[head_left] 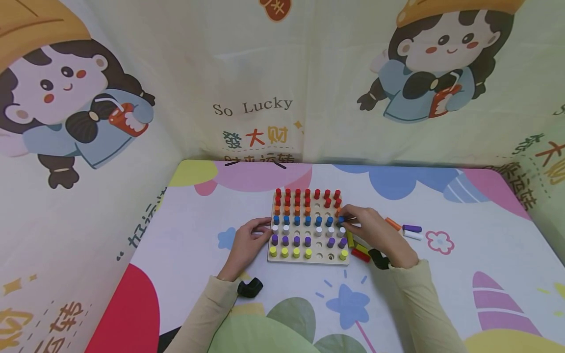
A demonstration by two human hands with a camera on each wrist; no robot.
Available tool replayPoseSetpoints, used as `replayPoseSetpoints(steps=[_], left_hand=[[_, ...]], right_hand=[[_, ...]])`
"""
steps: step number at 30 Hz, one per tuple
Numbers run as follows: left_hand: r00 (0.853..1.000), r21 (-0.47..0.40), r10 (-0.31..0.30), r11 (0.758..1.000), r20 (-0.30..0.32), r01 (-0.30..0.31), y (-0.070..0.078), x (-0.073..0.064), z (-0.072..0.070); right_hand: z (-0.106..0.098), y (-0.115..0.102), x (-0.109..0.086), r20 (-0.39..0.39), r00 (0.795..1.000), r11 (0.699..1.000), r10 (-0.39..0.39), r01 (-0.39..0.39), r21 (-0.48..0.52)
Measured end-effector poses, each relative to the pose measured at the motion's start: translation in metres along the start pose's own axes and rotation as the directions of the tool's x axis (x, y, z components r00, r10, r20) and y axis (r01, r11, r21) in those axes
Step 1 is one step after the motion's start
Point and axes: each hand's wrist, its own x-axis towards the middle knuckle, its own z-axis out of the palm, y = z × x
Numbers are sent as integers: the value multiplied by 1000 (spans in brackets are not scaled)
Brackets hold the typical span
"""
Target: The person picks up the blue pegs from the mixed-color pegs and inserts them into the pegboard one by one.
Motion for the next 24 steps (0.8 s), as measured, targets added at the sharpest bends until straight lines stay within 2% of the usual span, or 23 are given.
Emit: replayPoseSetpoints(steps=[12,24], left_hand=[[1000,8,-10,1000,-1,10,2,-1,-1],[1000,7,-26,1000,8,26,1,0,-1]], right_hand=[[1,2,1,0,999,999,-38,38,-2],[1,1,2,13,1000,1000,6,-6,0]])
